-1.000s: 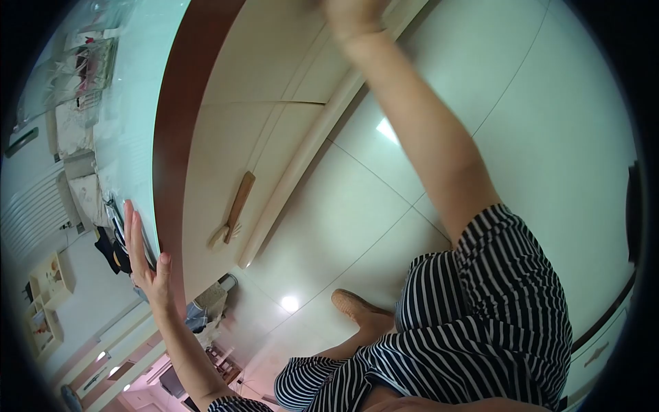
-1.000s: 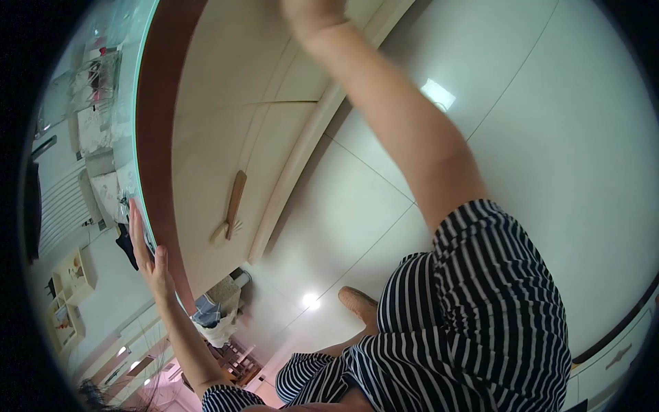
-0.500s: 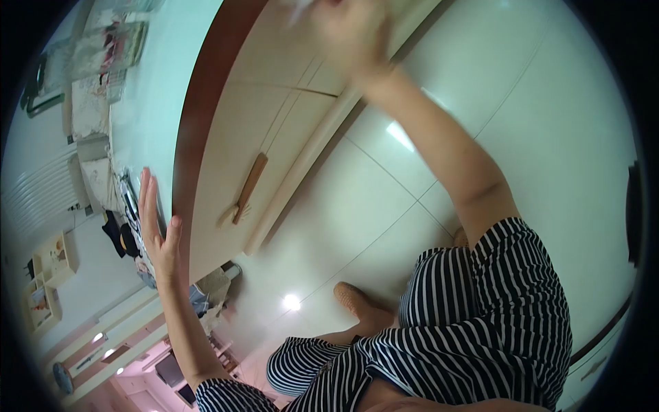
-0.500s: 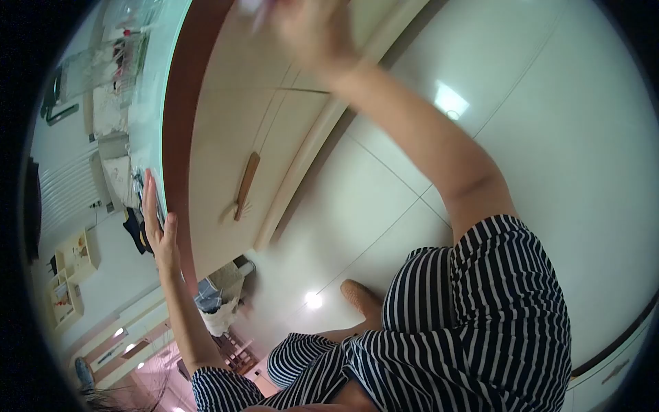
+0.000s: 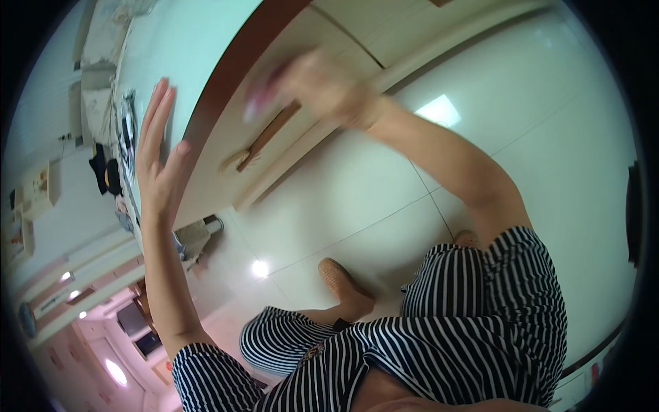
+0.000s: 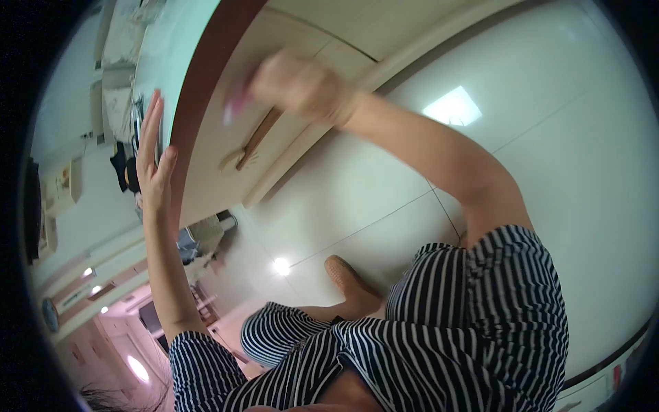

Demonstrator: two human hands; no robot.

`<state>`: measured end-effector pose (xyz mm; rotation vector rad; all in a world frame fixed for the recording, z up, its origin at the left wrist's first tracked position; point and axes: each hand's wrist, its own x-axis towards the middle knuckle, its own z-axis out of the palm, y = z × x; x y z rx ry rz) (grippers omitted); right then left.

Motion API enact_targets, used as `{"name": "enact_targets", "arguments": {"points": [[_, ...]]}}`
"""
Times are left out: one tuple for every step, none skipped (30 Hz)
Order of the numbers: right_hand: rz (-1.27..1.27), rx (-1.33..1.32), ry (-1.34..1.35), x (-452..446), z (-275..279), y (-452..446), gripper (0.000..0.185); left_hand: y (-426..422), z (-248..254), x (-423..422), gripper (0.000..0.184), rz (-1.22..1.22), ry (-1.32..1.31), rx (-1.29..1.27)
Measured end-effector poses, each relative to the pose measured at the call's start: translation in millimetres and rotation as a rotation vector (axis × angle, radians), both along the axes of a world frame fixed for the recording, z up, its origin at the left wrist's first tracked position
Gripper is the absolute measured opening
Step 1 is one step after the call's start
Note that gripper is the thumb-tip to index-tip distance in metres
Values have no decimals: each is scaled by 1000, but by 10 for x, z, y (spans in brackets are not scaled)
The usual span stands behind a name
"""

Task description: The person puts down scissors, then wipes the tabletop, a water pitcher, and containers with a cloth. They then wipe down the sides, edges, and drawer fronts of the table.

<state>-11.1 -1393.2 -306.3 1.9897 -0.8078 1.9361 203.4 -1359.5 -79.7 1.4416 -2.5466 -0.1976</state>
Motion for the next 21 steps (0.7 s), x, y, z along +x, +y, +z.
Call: {"name": "enact_targets", "arguments": {"points": [[-156,41,-70,-285,179,-33,25,-16,2,1,71,-40,27,-7],[-310,82,-138,-548,296,-48,27,-24,7,8,71,-9,35,-16],[-343,97,-181,-703,202,-91,34,-34,19,21,67,-44,115,28],[-406,220,-257,-726,236,-65,28,-46,25,36,64,-87,201,67],[-472,334,-327,-735,309,-62,23,-48,39,32,64,-66,221,51],[-453,315,-304,-697,327,-89,23,-44,64,17,57,-95,236,20],[-436,223,-320,-622,311,-129,28,-47,86,-10,50,-127,252,-13],[-418,135,-335,-583,294,-153,35,-56,36,-84,50,-112,278,-29],[-368,247,-97,-575,444,33,36,-43,-12,-166,45,-141,331,-129],[-277,207,-121,-542,428,12,34,-36,91,-138,43,-146,286,-75],[-295,198,-73,-583,451,14,33,-30,194,-110,42,-152,240,-21],[-314,186,-24,-640,510,23,32,-11,250,-72,42,-145,271,-36],[-308,170,2,-669,483,10,32,-13,177,-49,42,-134,288,-46],[-314,190,68,-739,538,22,31,1,161,-46,42,-126,306,-55],[-326,210,130,-741,619,60,30,21,148,6,37,-132,386,-136],[-336,202,150,-721,660,100,30,-17,116,102,37,-139,408,-141],[-310,310,118,-706,710,151,29,-83,86,197,34,-215,621,-274],[-287,416,83,-695,754,187,29,-123,61,270,31,-291,835,-408],[-334,315,182,-700,795,188,27,40,168,284,29,-157,715,-471],[-350,311,195,-659,757,212,27,219,260,303,26,-19,590,-527],[-391,340,116,-527,759,263,25,295,295,430,26,-32,539,-526]]}}
